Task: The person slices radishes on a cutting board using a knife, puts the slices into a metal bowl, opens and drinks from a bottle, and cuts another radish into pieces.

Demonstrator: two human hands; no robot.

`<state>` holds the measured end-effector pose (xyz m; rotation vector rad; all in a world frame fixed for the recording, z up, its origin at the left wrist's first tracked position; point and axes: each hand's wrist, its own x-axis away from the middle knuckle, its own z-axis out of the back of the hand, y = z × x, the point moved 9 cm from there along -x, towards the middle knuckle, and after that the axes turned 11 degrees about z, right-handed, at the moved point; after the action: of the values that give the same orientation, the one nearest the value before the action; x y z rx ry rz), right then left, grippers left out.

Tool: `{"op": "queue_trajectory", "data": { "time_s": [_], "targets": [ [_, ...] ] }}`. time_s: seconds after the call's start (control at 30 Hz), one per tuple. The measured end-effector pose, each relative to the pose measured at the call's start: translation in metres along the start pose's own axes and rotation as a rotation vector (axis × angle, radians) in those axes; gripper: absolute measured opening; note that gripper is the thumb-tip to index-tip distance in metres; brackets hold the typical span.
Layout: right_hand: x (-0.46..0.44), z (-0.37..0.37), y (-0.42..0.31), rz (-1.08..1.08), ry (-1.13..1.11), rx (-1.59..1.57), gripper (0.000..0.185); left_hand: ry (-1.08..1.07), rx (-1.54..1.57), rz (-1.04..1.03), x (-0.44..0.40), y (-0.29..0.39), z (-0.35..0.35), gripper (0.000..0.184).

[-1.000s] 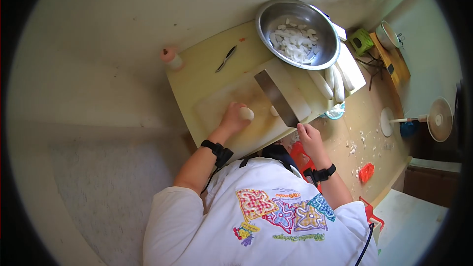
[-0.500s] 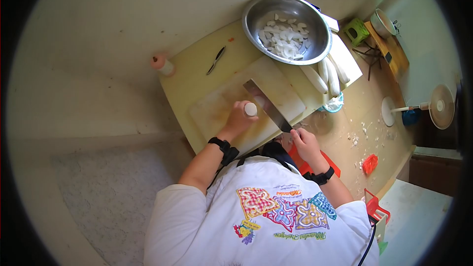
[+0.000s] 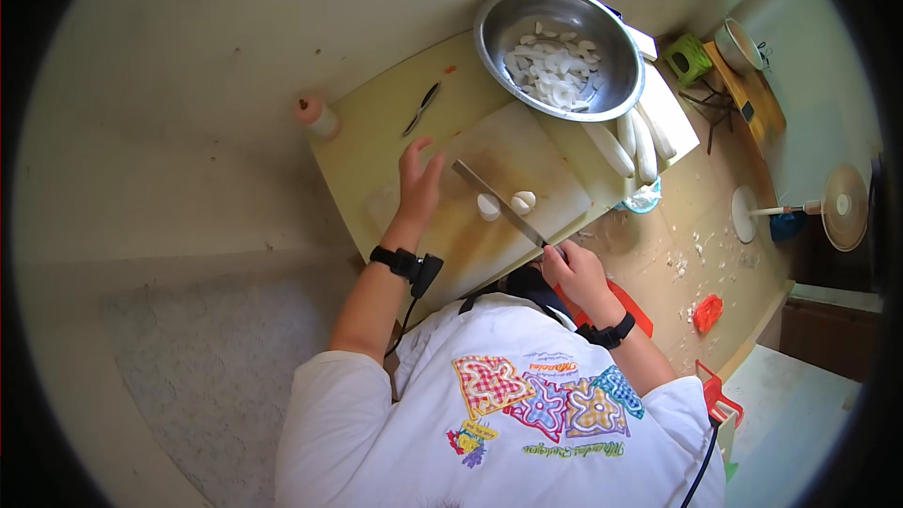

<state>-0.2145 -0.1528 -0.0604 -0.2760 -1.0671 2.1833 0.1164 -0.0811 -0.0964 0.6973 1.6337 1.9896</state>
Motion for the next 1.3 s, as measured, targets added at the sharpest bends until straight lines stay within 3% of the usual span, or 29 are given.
{"op": "queue_trajectory", "data": {
  "time_s": [0.2,0.33,0.57,0.9,1.3],
  "targets": [
    [-0.005,-0.001,-0.007,-0.015,-0.011,0.035,0.045,-0.140,-0.125,-0.214,0.003,0.034,-0.047,0.035],
    [-0.006,-0.003,-0.009,-0.009,0.000,0.066,0.045,-0.191,-0.042,-0.106,0.007,0.033,-0.057,0.026],
    [-0.007,-0.004,-0.013,-0.028,-0.003,0.051,0.046,-0.236,0.020,0.017,0.002,0.023,-0.060,0.028],
    [0.000,-0.010,-0.026,-0.044,-0.031,0.137,0.042,-0.224,0.114,-0.038,0.001,0.017,-0.066,0.028],
    [-0.001,-0.022,-0.022,-0.036,-0.067,0.159,0.040,-0.242,0.306,0.081,-0.002,0.000,-0.072,0.026]
  ]
}}
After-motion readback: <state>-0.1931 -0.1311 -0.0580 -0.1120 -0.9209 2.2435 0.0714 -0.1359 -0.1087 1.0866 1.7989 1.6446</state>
